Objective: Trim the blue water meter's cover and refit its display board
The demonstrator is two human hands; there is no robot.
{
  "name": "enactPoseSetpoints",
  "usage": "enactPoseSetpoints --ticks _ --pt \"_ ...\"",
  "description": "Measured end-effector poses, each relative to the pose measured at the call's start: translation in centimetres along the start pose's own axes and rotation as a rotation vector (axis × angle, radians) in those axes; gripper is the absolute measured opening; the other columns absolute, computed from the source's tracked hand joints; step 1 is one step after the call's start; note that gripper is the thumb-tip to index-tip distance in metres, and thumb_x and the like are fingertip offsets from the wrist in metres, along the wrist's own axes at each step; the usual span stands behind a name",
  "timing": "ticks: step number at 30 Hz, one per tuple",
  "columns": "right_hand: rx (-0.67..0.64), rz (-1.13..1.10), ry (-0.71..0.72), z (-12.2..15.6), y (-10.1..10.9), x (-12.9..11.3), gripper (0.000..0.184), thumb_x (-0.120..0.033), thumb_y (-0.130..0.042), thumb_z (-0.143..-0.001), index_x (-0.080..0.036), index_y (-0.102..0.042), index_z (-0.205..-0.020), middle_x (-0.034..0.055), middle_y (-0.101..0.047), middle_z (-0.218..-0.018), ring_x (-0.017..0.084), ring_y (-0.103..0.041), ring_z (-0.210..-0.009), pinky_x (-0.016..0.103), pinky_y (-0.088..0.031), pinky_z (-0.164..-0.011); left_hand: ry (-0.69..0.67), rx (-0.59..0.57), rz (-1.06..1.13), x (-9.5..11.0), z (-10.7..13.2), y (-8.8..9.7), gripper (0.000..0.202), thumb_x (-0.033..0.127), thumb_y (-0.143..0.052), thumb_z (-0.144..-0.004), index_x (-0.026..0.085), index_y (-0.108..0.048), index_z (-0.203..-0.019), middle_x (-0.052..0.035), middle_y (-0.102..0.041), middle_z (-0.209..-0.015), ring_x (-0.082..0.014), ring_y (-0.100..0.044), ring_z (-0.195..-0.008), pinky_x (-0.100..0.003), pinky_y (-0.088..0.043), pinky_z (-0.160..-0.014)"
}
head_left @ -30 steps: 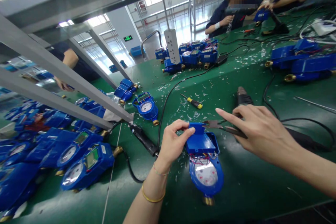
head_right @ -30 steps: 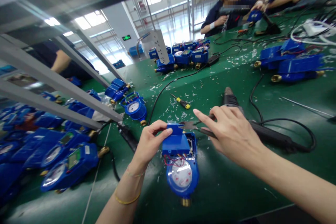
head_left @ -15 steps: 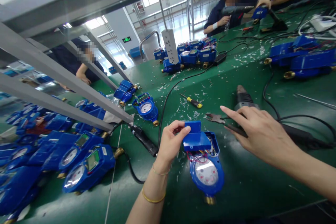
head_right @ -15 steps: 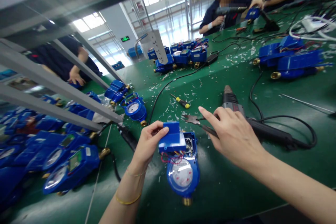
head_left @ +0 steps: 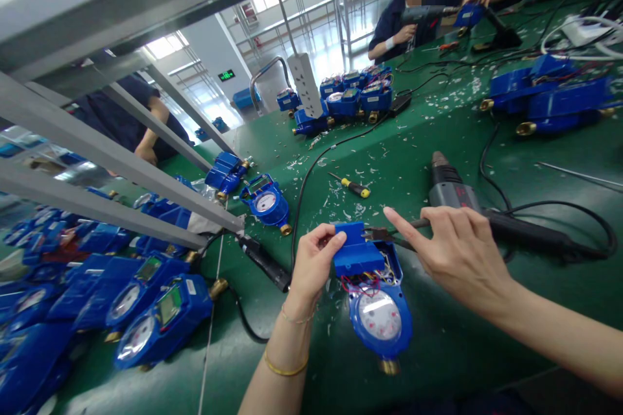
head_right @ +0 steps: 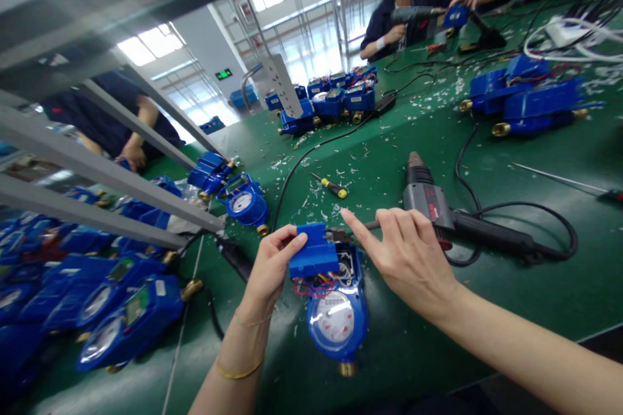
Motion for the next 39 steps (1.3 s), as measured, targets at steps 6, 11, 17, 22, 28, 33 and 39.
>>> enactPoseSetpoints --ticks 6,11,17,22,28,33,39 --pt "0.022 -0.111 -0.213 -0.9 -1.1 3.9 0.052 -0.031 -0.06 -0.092 -0.018 -0.054 -0.142 0.0152 -0.056 -0.099 0.027 -0.049 -0.089 0.038 -0.035 -0.075 0.055 0.002 0.028 -0.6 0.0 0.2 0.034 0.042 -0.081 -0.07 0.014 -0.062 -0.073 0.0028 -0.056 -0.067 -0.008 -0.046 -0.059 -0.018 -0.036 -0.055" --pt "-0.011 -0.242 0.027 -0.8 -0.6 1.5 0.049 -0.019 -0.06 -0.089 -0.026 -0.058 -0.138 0.0103 -0.058 -0.096 0.025 -0.052 -0.091 0.039 -0.035 -0.081 0.063 0.009 0.026 -0.8 -0.3 0.3 0.034 0.042 -0.082 -0.068 0.014 -0.063 -0.073 0.0027 -0.057 -0.067 -0.0077 -0.046 -0.058 -0.018 -0.036 -0.053" --pt "-0.025 -0.125 0.066 -1.3 0.0 1.1 0.055 -0.011 -0.058 -0.086 -0.025 -0.056 -0.139 0.0103 -0.059 -0.095 0.026 -0.05 -0.087 0.04 -0.034 -0.082 0.054 0.015 0.01 -0.3 -0.1 0.1 0.035 0.042 -0.082 -0.069 0.014 -0.062 -0.071 0.003 -0.056 -0.065 -0.0075 -0.045 -0.057 -0.018 -0.035 -0.052" --pt "-0.115 -0.13 0.089 -1.6 -0.7 1.0 0.056 -0.015 -0.058 -0.087 -0.024 -0.054 -0.142 0.0102 -0.058 -0.093 0.026 -0.049 -0.086 0.039 -0.034 -0.081 0.023 0.011 -0.01 0.2 0.0 -0.1 0.031 0.039 -0.081 -0.071 0.013 -0.062 -0.071 0.0031 -0.054 -0.066 -0.0073 -0.044 -0.059 -0.017 -0.035 -0.053" --pt "-0.161 -0.17 0.102 -1.1 -1.5 0.5 0.057 -0.017 -0.058 -0.086 -0.026 -0.054 -0.142 0.0095 -0.058 -0.092 0.025 -0.049 -0.086 0.039 -0.033 -0.081 0.036 0.015 -0.008 -0.1 0.0 -0.1 0.031 0.039 -0.081 -0.07 0.014 -0.065 -0.071 0.0027 -0.056 -0.066 -0.0076 -0.045 -0.058 -0.018 -0.035 -0.052" --pt "-0.119 -0.168 0.093 -1.1 -1.1 0.6 0.055 -0.017 -0.059 -0.086 -0.024 -0.055 -0.141 0.0095 -0.058 -0.091 0.026 -0.049 -0.085 0.039 -0.034 -0.079 0.037 0.019 -0.013 -0.2 0.0 0.1 0.031 0.04 -0.082 -0.069 0.014 -0.065 -0.071 0.0028 -0.056 -0.066 -0.008 -0.045 -0.058 -0.019 -0.035 -0.053" --pt "-0.067 -0.117 0.117 -1.1 -0.6 0.3 0.056 -0.009 -0.057 -0.085 -0.024 -0.056 -0.139 0.0085 -0.059 -0.088 0.025 -0.049 -0.08 0.038 -0.033 -0.076 0.031 0.009 -0.025 -0.2 0.0 -0.1 0.03 0.039 -0.08 -0.072 0.014 -0.064 -0.071 0.0026 -0.056 -0.067 -0.0081 -0.044 -0.06 -0.019 -0.034 -0.054"
Point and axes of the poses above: each hand's wrist, its own z-axis away from the middle knuckle, its own y-axis out of the back of the hand, x = y × z, the point moved 10 cm from there along -z, towards the middle knuckle
